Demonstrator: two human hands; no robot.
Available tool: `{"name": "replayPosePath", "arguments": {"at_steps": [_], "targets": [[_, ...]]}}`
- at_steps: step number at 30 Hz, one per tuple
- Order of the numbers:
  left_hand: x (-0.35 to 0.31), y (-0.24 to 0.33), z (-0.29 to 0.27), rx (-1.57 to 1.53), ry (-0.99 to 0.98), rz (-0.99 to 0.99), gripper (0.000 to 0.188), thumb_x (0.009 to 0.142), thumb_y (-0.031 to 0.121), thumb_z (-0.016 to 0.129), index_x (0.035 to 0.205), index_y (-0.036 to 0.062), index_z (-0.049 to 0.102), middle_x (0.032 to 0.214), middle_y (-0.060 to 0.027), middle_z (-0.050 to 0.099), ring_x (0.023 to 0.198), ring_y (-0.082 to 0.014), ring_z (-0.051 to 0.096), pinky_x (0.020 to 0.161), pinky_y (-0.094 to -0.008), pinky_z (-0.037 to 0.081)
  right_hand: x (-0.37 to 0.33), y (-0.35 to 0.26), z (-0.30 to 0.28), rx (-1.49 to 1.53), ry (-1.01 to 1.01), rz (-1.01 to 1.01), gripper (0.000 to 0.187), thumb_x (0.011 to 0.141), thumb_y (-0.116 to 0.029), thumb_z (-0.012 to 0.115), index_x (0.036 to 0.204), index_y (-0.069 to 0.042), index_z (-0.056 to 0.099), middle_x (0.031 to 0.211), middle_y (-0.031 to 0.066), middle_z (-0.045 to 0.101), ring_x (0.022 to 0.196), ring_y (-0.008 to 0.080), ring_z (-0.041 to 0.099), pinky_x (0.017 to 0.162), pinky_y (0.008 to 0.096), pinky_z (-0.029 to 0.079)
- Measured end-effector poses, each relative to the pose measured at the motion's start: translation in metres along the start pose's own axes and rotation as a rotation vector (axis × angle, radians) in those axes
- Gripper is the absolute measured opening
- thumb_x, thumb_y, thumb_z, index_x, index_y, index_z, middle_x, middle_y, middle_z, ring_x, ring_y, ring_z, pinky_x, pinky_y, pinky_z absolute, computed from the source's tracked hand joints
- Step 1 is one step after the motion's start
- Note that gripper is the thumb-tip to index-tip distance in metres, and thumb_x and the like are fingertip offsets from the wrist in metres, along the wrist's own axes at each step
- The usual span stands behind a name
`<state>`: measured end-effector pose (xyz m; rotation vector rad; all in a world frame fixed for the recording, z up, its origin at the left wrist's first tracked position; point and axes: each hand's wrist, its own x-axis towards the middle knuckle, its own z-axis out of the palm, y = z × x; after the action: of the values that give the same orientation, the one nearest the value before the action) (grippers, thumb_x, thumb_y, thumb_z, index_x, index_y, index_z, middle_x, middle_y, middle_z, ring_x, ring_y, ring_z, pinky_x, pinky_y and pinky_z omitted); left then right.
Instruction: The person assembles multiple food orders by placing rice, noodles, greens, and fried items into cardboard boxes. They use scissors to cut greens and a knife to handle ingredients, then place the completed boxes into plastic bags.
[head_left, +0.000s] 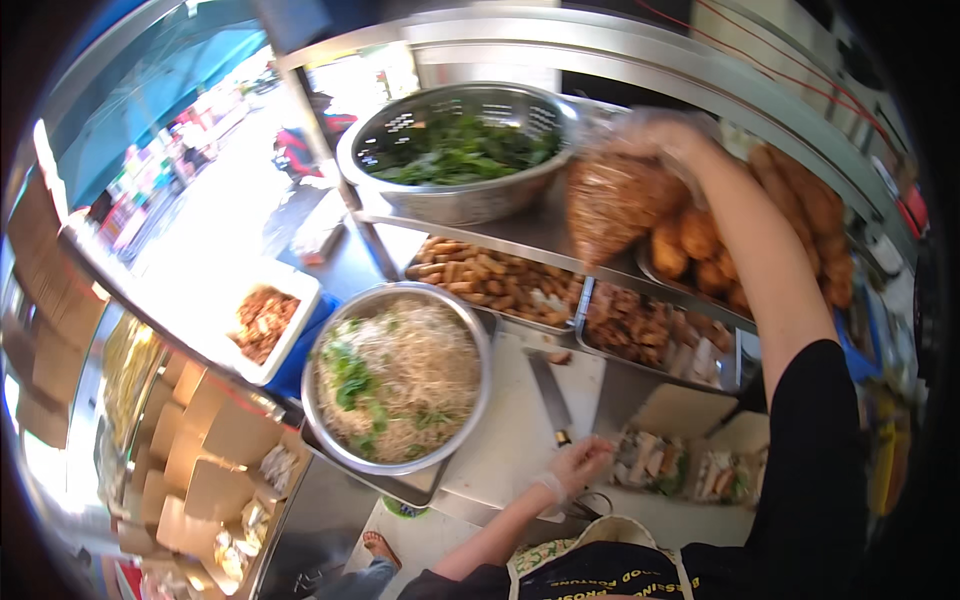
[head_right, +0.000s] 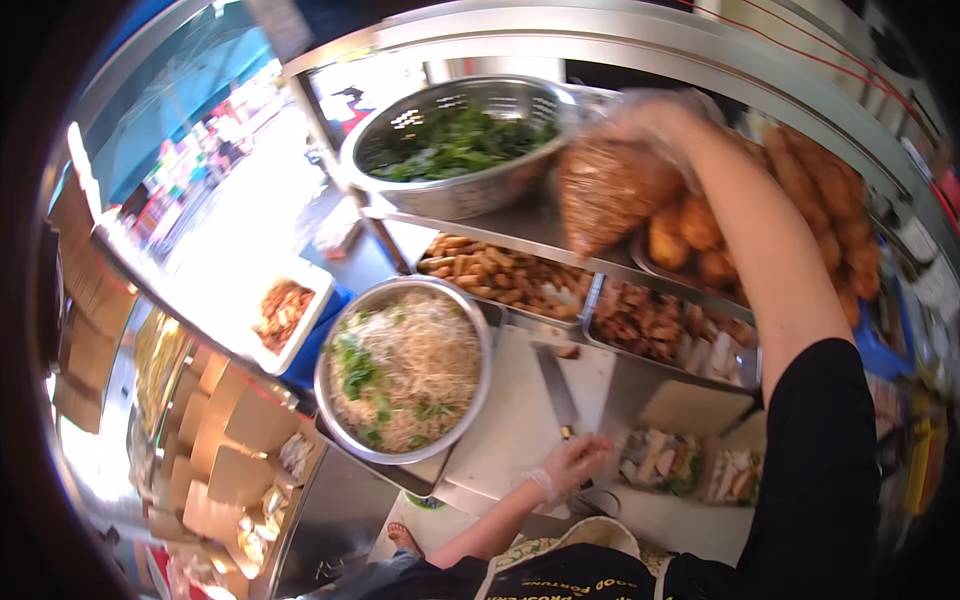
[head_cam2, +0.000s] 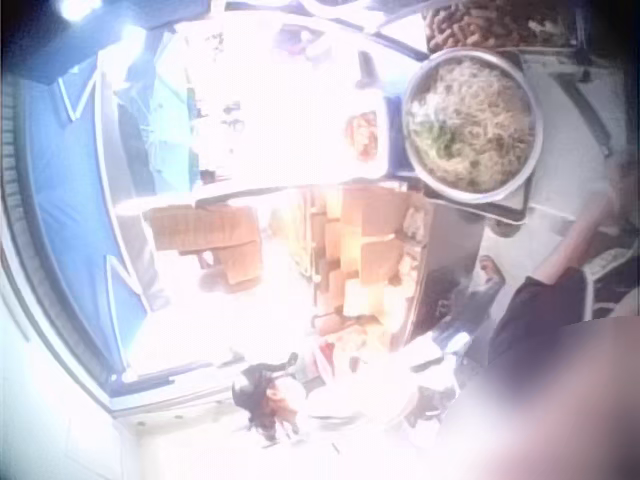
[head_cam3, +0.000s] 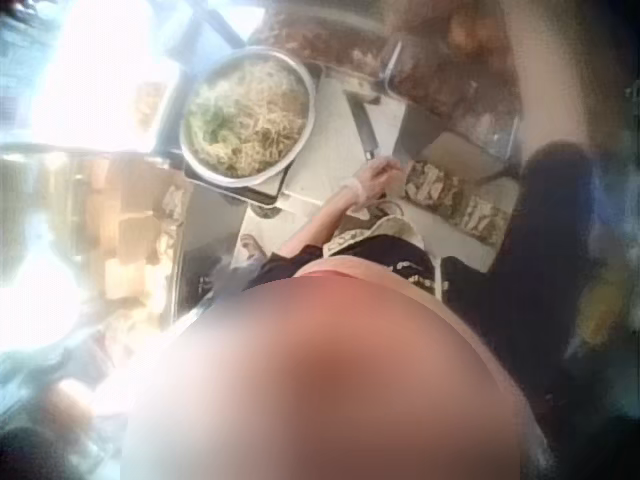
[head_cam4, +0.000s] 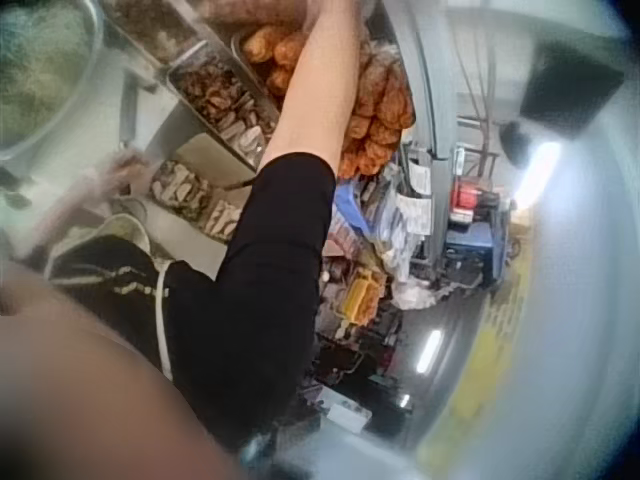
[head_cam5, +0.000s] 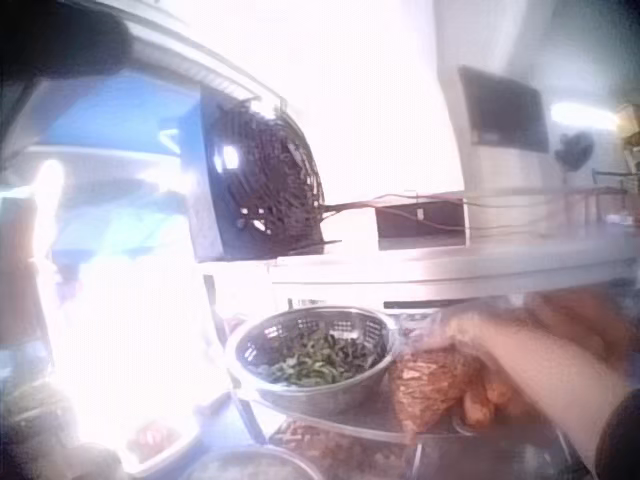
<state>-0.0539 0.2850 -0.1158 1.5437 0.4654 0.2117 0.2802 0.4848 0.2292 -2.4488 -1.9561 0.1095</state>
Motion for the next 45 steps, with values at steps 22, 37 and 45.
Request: {"name": "replayPosePath", "arguments": {"at_steps": [22, 37, 45], "targets": [[-0.077, -0.015, -0.050, -0.195, 0.189, -0.196, 0.026, 0.099, 0.024, 0.058, 0.120, 0.0087, 0.061, 0.090, 0.0027, 0.058, 0.079, -0.0072, 0.052, 0.070, -0.0233, 0.046, 0.010, 0.008, 0.000, -0.188, 0.239, 0.012, 0.031, 0.098, -0.024, 0.042, 0.106, -0.007, 0.067, 0.088, 0.0145, 0.070, 0.080, 0.0251, 0.066, 0.078, 0.0388, 0.050], [-0.079, 0.010, -0.047, -0.072, 0.121, -0.099, 0.023, 0.098, 0.013, 0.058, 0.120, 0.0048, 0.060, 0.087, 0.0008, 0.060, 0.071, -0.0063, 0.053, 0.064, -0.0215, 0.045, -0.250, -0.061, 0.097, 0.224, 0.429, -0.404, 0.022, 0.100, -0.025, 0.056, 0.103, -0.005, 0.064, 0.087, 0.0092, 0.064, 0.088, 0.0247, 0.062, 0.079, 0.0351, 0.050], [-0.069, 0.007, -0.016, -0.078, -0.044, -0.219, 0.023, 0.098, 0.012, 0.058, 0.119, 0.0031, 0.059, 0.087, 0.0009, 0.058, 0.072, -0.0068, 0.050, 0.065, -0.0224, 0.044, -0.353, -0.019, 0.298, 0.869, -0.048, 0.267, 0.025, 0.097, -0.030, 0.060, 0.100, -0.006, 0.068, 0.088, 0.0061, 0.067, 0.085, 0.0152, 0.062, 0.081, 0.0316, 0.050]]}}
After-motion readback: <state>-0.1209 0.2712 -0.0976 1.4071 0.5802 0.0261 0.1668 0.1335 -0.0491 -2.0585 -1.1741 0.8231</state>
